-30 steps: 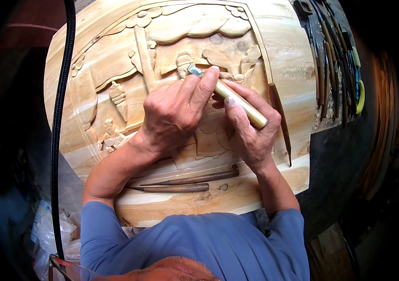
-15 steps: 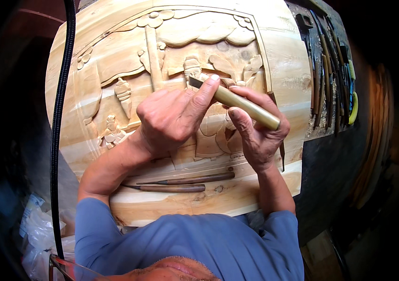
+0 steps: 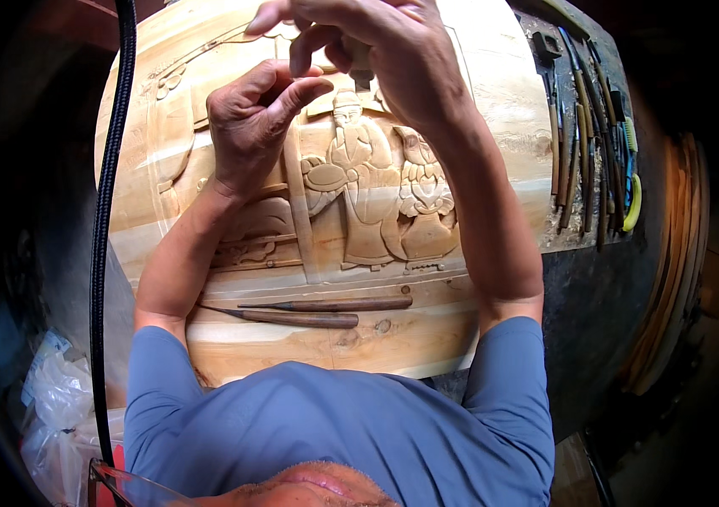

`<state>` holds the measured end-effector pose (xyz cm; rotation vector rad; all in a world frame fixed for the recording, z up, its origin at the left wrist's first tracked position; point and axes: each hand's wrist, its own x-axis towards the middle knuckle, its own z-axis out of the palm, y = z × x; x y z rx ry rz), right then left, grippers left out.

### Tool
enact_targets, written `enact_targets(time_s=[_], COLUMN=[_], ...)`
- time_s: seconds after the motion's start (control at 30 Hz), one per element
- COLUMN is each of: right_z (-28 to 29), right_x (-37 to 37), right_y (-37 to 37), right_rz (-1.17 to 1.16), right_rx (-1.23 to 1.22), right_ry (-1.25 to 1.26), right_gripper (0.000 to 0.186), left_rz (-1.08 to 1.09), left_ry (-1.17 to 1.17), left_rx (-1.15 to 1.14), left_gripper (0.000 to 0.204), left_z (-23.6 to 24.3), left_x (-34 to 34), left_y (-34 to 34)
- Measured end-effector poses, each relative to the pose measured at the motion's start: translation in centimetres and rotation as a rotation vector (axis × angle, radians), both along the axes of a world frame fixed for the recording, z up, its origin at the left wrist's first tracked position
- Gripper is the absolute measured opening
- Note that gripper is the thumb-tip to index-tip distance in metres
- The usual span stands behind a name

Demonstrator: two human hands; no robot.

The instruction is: The person carves a relief pattern into a wooden panel using a chisel, holding the tool with both hands to scrape and shape small details of the figures in the scene.

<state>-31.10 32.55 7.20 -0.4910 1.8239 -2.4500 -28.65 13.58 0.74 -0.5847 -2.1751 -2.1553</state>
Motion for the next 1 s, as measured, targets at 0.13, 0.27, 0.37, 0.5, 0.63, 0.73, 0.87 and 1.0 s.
enact_targets(time_s=[0.13, 0.27, 0.37, 0.5, 0.63, 0.73, 0.87, 1.0], right_z=[2.3, -0.3, -0.3, -1.0, -1.9, -0.6, -1.5, -1.8], right_x=[1.1, 0.1, 0.1, 0.2, -0.2, 0.4, 0.3, -0.1], right_y=[-2.6, -2.5, -2.8, -2.5, -2.4, -2.7, -2.5, -2.9], right_rz=[-0.002, 0.077, 0.08, 0.06, 0.071, 0.087, 0.069, 0.097], right_rx=[0.037, 0.077, 0.114, 0.115, 0.101, 0.097, 0.125, 0.081], right_ry=[-0.162, -0.139, -0.15, -0.155, -0.12, -0.137, -0.14, -0.155], right_gripper=[0.057, 0.075, 0.076, 0.074, 0.073, 0.074, 0.074, 0.075], left_rz=[-0.102, -0.135, -0.202, -0.202, -0.19, -0.181, -0.184, -0.18], left_ry=[-0.149, -0.137, -0.202, -0.167, -0.14, -0.122, -0.107, -0.089], left_rx=[0.169, 0.342, 0.328, 0.294, 0.255, 0.231, 0.21, 0.186], left_gripper=[0.016, 0.011, 0.014, 0.014, 0.013, 0.013, 0.013, 0.013], left_z=[-0.5, -2.6, -3.5, -2.8, -2.3, -2.3, -2.2, -2.0], left_x=[-0.2, -1.0, -1.3, -1.3, -1.4, -1.4, -1.4, -1.5], left_y=[-0.2, 0.1, -1.0, -0.8, -0.8, -0.8, -0.6, -0.9])
